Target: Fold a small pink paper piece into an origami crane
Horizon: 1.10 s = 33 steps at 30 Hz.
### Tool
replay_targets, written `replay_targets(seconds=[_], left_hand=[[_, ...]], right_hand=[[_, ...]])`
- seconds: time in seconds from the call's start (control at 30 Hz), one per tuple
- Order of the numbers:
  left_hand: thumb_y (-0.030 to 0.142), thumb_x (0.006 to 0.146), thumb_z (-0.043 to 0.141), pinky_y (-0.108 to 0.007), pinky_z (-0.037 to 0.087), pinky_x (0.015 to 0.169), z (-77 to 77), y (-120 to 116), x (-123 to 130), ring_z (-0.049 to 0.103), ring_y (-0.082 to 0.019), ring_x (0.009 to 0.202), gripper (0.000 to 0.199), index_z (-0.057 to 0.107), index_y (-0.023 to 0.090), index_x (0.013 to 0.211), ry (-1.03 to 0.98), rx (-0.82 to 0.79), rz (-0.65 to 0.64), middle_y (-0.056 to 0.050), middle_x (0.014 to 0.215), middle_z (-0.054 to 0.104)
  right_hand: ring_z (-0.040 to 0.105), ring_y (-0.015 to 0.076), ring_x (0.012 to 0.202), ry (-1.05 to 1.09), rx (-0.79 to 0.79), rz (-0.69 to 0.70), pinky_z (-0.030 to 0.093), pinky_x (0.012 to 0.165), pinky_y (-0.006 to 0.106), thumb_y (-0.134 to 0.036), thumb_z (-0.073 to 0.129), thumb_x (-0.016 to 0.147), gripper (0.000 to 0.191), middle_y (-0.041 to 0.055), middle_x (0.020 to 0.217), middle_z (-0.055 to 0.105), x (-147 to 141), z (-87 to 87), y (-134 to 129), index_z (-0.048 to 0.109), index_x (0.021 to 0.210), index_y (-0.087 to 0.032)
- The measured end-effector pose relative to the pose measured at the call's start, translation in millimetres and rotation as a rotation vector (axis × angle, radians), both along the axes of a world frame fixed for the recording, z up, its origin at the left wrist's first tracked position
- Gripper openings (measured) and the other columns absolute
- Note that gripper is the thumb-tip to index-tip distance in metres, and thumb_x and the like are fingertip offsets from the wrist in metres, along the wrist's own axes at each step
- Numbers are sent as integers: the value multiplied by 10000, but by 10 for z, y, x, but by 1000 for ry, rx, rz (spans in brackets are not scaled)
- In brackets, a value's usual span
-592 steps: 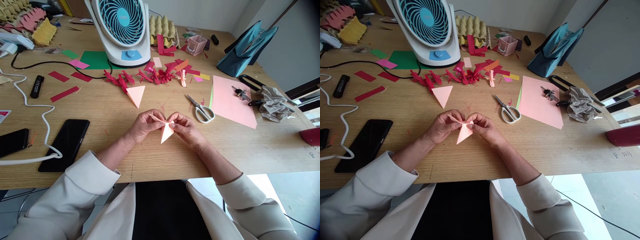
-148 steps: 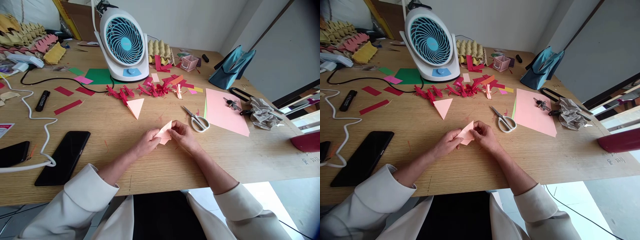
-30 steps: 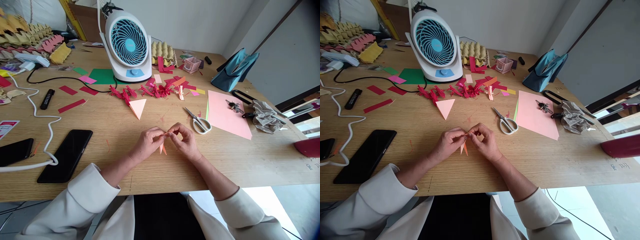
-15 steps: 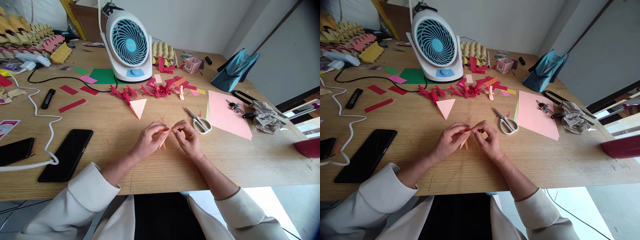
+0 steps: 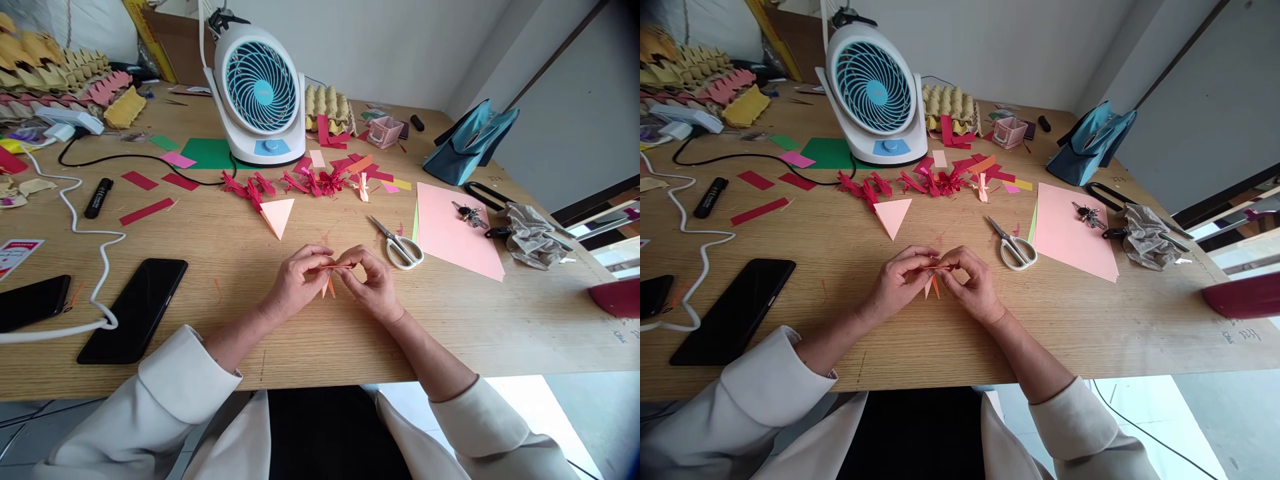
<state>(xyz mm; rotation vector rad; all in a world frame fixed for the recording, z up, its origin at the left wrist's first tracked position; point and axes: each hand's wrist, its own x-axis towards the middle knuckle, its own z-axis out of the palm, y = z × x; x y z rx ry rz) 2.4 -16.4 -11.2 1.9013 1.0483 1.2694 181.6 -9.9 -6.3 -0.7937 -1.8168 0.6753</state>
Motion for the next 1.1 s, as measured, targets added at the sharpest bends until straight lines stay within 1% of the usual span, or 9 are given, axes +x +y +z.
replay_targets(seconds=[0.1,0.2,0.27,0.33,0.5,0.63,0.8,0.97,1.1], left_hand=[[175,868,609,-277,590,819,0,-11,17,649,-186,1046,177,692,169,1024,-10,-16,0,-102,1116,656],[205,861,629,-305,583,872,-12,-19,27,632,-193,1095,304,620,186,1165,-36,-47,15,-108,1205,632],[247,864,640,-317,581,886,-23,-18,26,628,-201,1123,359,576,192,1213,-74,-88,32,-118,1266,604],[300,871,642,-306,589,851,-26,-13,22,643,-208,1110,346,562,187,1189,-115,-150,40,-124,1255,613],[367,870,639,-240,576,683,-8,-11,27,688,-197,975,246,574,171,1004,-191,-285,21,-101,1079,674],[327,856,644,-234,559,687,-8,-18,51,675,-182,952,202,592,166,966,-205,-319,19,-77,1010,675],[338,855,646,-229,539,688,-36,-8,61,660,-149,853,192,598,164,921,-192,-345,30,-47,906,666],[361,863,639,-228,537,696,-93,12,51,662,-142,843,209,592,166,921,-225,-340,11,-49,903,673],[361,849,651,-248,554,697,-94,9,50,676,-145,805,214,597,163,910,-253,-364,19,-46,880,680]], right_hand=[[588,159,768,-21,8,-27,490,716,326,-205,626,885,40,26,825,629,-14,0,-1,602,856,-218],[580,158,755,-29,26,-54,486,704,326,-207,614,890,55,26,810,623,-15,11,-1,592,840,-216],[580,159,760,-27,38,-67,484,704,326,-195,609,890,58,26,811,620,-8,20,2,590,839,-216],[585,160,770,-18,54,-77,484,709,327,-177,602,890,60,28,820,621,-1,28,4,591,846,-216],[609,172,815,-19,110,-82,500,730,340,-140,588,886,80,43,859,639,3,27,1,592,871,-218],[628,179,840,-36,145,-59,523,741,350,-134,584,888,89,51,881,654,-3,12,-5,600,895,-221],[641,192,867,-56,189,-22,534,764,371,-112,578,888,130,55,894,677,-13,5,-8,613,912,-234],[643,197,891,-78,206,12,536,775,377,-95,579,883,163,52,905,679,-18,-10,-15,619,935,-245],[643,198,903,-99,189,26,541,787,384,-101,572,888,168,56,924,677,-26,-24,-21,624,953,-247]])
